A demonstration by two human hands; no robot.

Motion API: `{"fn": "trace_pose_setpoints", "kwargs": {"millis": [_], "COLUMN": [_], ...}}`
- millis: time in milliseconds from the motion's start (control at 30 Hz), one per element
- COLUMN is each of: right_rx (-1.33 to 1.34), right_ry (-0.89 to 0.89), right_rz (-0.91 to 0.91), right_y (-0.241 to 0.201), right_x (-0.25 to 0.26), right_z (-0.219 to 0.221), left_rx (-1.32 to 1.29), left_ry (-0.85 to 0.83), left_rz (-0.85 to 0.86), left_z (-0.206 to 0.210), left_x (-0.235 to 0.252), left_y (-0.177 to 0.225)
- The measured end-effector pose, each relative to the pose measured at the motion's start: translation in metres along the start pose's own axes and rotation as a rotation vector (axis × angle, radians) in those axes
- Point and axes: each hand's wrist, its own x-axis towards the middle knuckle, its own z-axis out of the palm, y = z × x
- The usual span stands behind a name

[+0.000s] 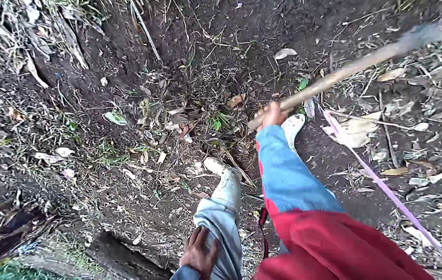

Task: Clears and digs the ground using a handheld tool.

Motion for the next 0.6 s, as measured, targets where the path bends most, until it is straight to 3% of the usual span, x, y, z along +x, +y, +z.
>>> {"fn": "trace_pose_setpoints", "kwargs": {"millis": [67, 167, 233, 333, 500, 600], "right_rx": [-0.346, -1.113, -1.322, -1.167, -0.347, -0.027], "right_ry": [-0.096, -0.4, -0.503, -0.372, -0.069, -0.069], "right_rz": [0.141, 0.252, 0.308, 0.355, 0.114, 0.005], "right_y": [0.042, 0.145, 0.166, 0.148, 0.059, 0.01], "right_x": [-0.025, -0.083, -0.117, -0.141, -0.049, 0.003], "right_z": [-0.024, -0.144, -0.178, -0.177, -0.037, 0.052], "left_rx": [0.008, 0.013, 0.019, 0.02, -0.025, -0.049], "left_ry": [-0.021, -0.056, -0.06, -0.087, -0.054, -0.031], "left_rz": [-0.007, -0.004, -0.004, -0.006, -0.017, -0.026], "left_z": [-0.002, -0.01, -0.014, -0.009, -0.002, 0.005], "left_x": [0.002, 0.0, 0.007, -0.005, -0.005, -0.003], "left_y": [0.0, 0.005, 0.009, 0.008, 0.001, -0.004]}}
